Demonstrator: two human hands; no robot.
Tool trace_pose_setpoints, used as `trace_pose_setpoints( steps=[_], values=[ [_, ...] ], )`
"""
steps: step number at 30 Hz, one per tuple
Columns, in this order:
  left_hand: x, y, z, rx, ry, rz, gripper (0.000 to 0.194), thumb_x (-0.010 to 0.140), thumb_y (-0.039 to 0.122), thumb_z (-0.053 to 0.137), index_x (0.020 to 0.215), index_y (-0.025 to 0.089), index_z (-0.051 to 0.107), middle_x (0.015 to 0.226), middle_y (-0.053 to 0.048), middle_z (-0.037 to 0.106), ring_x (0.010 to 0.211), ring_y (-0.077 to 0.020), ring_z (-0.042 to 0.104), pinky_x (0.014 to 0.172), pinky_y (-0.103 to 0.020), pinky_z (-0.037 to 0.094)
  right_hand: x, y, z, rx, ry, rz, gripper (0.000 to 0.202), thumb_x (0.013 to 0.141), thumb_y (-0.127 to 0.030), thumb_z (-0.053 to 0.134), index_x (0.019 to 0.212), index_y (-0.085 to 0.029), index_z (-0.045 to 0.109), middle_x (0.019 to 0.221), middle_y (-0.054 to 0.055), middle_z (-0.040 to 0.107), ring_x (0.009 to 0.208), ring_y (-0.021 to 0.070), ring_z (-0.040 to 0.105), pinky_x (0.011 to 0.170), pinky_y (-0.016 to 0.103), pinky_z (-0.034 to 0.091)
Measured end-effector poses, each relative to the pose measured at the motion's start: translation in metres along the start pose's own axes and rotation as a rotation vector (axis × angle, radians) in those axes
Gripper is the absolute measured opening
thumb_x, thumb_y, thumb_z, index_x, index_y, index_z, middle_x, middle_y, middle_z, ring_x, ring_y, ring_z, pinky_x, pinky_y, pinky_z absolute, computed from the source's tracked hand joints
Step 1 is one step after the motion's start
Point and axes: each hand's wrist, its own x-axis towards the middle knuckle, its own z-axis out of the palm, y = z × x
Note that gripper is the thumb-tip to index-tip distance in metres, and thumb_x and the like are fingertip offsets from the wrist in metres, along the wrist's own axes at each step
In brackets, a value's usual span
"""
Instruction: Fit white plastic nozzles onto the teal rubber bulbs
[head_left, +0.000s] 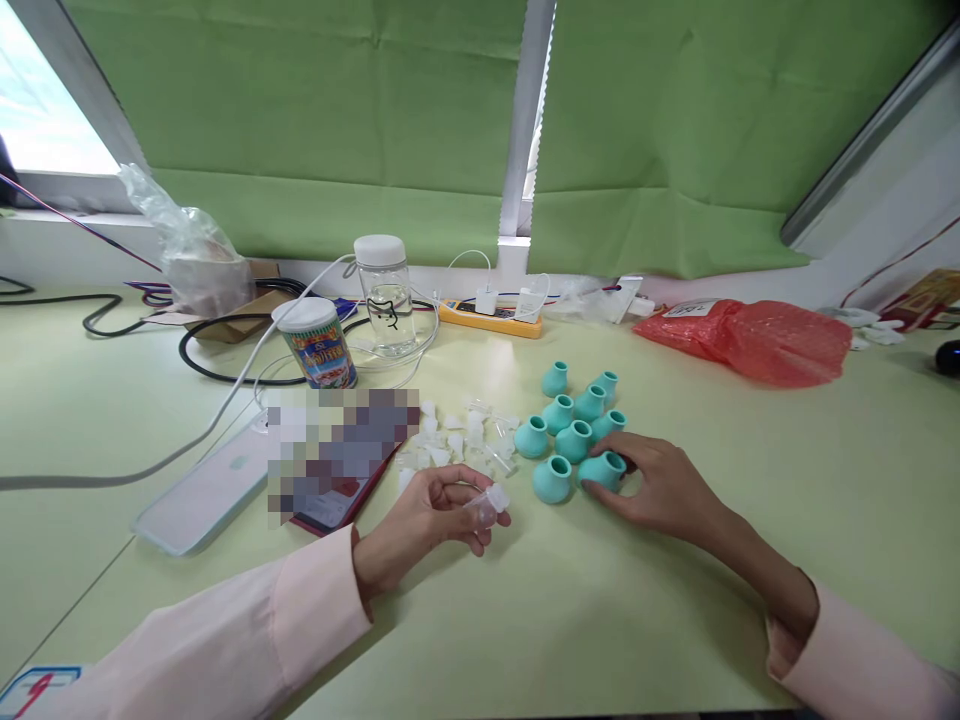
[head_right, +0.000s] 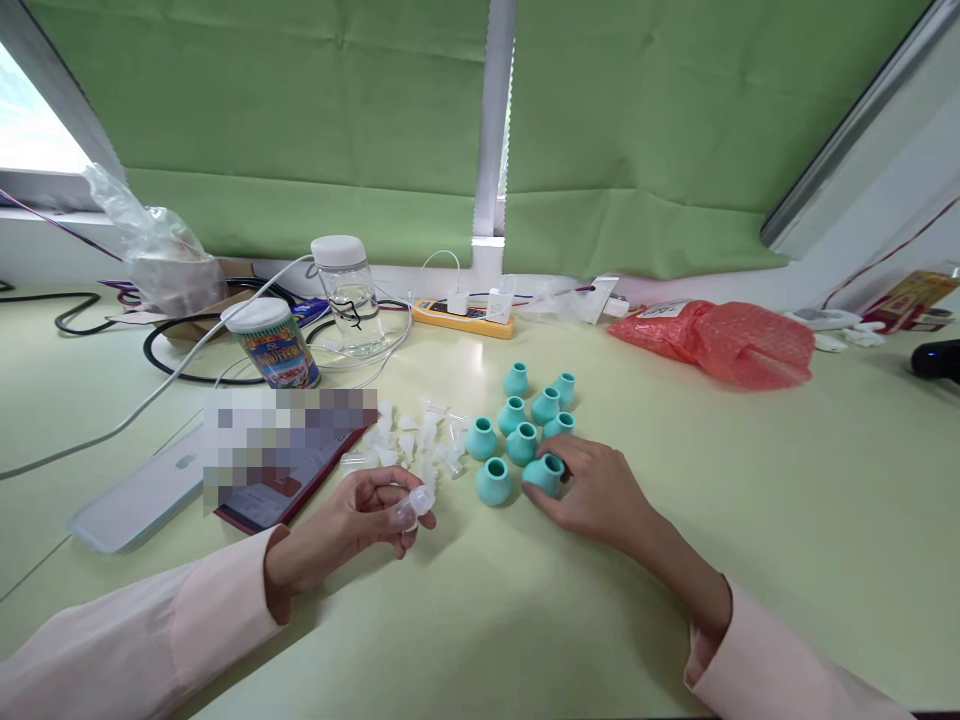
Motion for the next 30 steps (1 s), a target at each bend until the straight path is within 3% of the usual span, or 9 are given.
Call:
trace_pose_setpoints(
  steps=[2,5,9,13,16,19,24,27,30],
  values=[
    [0.0,-0.001,-0.001,-0.014,0.013,-0.004,0.028,0.067,0.027,0.069,0.083,0.01,0.055,0.063,-0.004,0.061,0.048,-0.008,0.051,0.046,-0.021,0.042,0.0,-0.001,-0.003,0.051,0.061,-0.026,0.013,0.065,-0.029,0.059,0.071,-0.021,0.052,0.066,0.0,0.059,0.054,0.0156,0.053,0.053,0.029,0.041],
    [0.001,-0.004,-0.001,-0.047,0.013,-0.003,0.028,0.069,0.029,0.067,0.086,0.01,0.058,0.051,0.002,0.052,0.044,-0.0057,0.045,0.041,-0.017,0.037,-0.001,-0.006,-0.011,0.245,0.29,-0.154,0.019,0.062,-0.024,0.064,0.076,-0.022,0.052,0.068,0.001,0.056,0.058,0.0165,0.053,0.054,0.03,0.044],
    [0.0,-0.005,0.001,-0.08,-0.032,-0.017,0.034,0.068,0.028,0.068,0.096,0.01,0.058,0.06,-0.001,0.056,0.051,-0.0081,0.05,0.047,-0.021,0.043,-0.006,-0.027,-0.017,0.541,0.553,-0.333,0.039,0.062,-0.01,0.064,0.097,-0.023,0.055,0.083,0.005,0.052,0.078,0.0221,0.055,0.063,0.037,0.048],
    [-0.001,-0.003,0.003,-0.108,-0.117,-0.024,0.03,0.068,0.026,0.067,0.092,0.012,0.056,0.067,-0.005,0.062,0.059,-0.0131,0.057,0.056,-0.028,0.047,-0.019,-0.053,-0.009,0.709,0.439,-0.402,0.045,0.067,-0.006,0.057,0.108,-0.024,0.052,0.093,0.007,0.045,0.087,0.0233,0.054,0.067,0.039,0.049],
    [-0.003,-0.002,0.001,-0.133,-0.121,0.007,0.026,0.065,0.022,0.07,0.084,0.012,0.056,0.067,-0.006,0.065,0.06,-0.0138,0.059,0.057,-0.026,0.046,-0.027,-0.066,0.001,0.669,0.301,-0.48,0.051,0.071,-0.01,0.053,0.12,-0.021,0.042,0.103,0.011,0.048,0.09,0.0239,0.053,0.072,0.043,0.046],
    [-0.005,-0.001,0.0,-0.161,-0.102,0.028,0.025,0.062,0.021,0.072,0.08,0.01,0.059,0.064,-0.007,0.066,0.056,-0.0134,0.059,0.053,-0.023,0.044,-0.03,-0.074,0.011,0.558,0.228,-0.487,0.054,0.074,-0.014,0.051,0.125,-0.016,0.034,0.091,0.009,0.057,0.08,0.0206,0.054,0.076,0.043,0.043],
    [-0.007,-0.001,0.001,-0.155,-0.123,0.049,0.027,0.06,0.023,0.073,0.08,0.009,0.064,0.065,-0.008,0.066,0.056,-0.014,0.059,0.052,-0.024,0.046,-0.029,-0.079,0.019,0.407,0.241,-0.34,0.031,0.073,-0.019,0.053,0.104,-0.018,0.045,0.075,0.003,0.056,0.069,0.0171,0.053,0.07,0.036,0.044],
    [-0.006,-0.003,0.002,-0.1,-0.136,0.037,0.025,0.061,0.023,0.072,0.08,0.009,0.064,0.062,-0.007,0.066,0.051,-0.012,0.057,0.049,-0.023,0.046,-0.03,-0.077,0.022,0.374,0.21,-0.215,0.022,0.072,-0.021,0.054,0.091,-0.02,0.042,0.073,0.002,0.055,0.063,0.0148,0.053,0.058,0.028,0.043],
    [-0.005,-0.005,0.002,-0.023,-0.108,0.02,0.024,0.061,0.022,0.072,0.079,0.008,0.065,0.06,-0.006,0.064,0.047,-0.0104,0.055,0.046,-0.022,0.045,-0.03,-0.074,0.025,0.319,0.209,-0.236,0.021,0.071,-0.018,0.051,0.088,-0.02,0.04,0.07,0.0,0.055,0.057,0.0132,0.052,0.051,0.024,0.04]
  ],
)
